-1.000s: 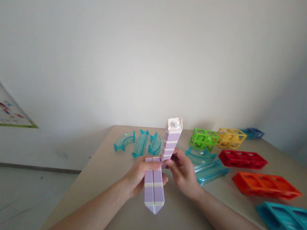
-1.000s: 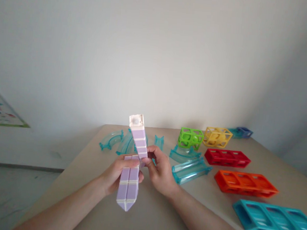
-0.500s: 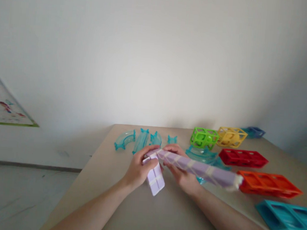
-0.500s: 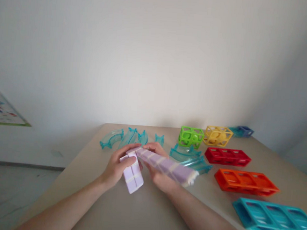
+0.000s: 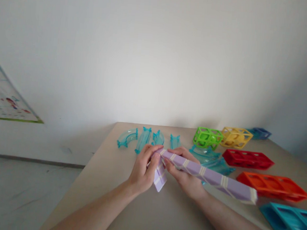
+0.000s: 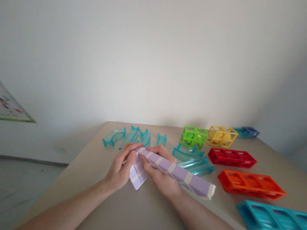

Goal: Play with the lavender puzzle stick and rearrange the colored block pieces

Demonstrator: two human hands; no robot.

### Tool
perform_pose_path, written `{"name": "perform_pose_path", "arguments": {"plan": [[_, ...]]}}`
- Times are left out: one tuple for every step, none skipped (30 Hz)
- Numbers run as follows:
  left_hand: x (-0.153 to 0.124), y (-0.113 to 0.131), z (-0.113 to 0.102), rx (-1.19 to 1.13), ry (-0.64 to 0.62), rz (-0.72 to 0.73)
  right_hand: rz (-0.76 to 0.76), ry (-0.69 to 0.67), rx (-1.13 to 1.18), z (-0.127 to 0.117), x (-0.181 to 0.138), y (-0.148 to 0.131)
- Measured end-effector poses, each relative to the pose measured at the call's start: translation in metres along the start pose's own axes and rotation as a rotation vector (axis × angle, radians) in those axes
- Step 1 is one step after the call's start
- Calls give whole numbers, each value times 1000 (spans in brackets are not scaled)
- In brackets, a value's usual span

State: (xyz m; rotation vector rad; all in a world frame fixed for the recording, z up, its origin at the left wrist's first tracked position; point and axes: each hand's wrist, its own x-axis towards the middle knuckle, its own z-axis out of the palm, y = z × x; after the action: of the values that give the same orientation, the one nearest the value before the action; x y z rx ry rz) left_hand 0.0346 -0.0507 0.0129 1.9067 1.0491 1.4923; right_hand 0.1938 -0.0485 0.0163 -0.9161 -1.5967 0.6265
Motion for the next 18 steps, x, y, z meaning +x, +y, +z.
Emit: {"name": "perform_pose_path", "arguments": {"plan": [[0,0,0,-3,5,14,33,-1,25,0,0,-2],[-1,-1,1,-6,12,26,64,0,53,0,1,-3],[-1,-1,1,-10,24,33,91,2,81,0,1,-4],[-1,-1,1,-15,35,37,117,13,112,1,1,-5],[-2,-1,1,-22,43,41,149,28,150,3,2,-5],[-3,0,1,-32,44,48,185,45,203,5,2,-5],[-3,0,1,-45,40,55,222,60,272,8,1,-5],[-4,1,2,-62,34,61,263,71,356,10,1,-4],[-4,1,2,-84,29,67,310,73,448,13,0,-3],[-5,2,2,-109,30,68,355,66,537,15,-1,-2],[-5,2,2,-138,39,57,387,49,612,16,-1,0],[-4,2,3,-174,51,30,401,33,666,16,-2,1],[-4,2,3,-227,54,-24,390,17,693,15,-2,3],[-3,2,3,-301,41,-105,346,7,687,12,-2,6],[-2,2,4,-395,17,-204,279,4,647,8,-2,8],[0,2,4,-505,-10,-309,206,7,574,4,-1,11],[1,2,4,-621,-35,-408,138,11,480,0,-1,13],[3,3,5,-731,-56,-493,86,17,373,-3,0,15]]}}
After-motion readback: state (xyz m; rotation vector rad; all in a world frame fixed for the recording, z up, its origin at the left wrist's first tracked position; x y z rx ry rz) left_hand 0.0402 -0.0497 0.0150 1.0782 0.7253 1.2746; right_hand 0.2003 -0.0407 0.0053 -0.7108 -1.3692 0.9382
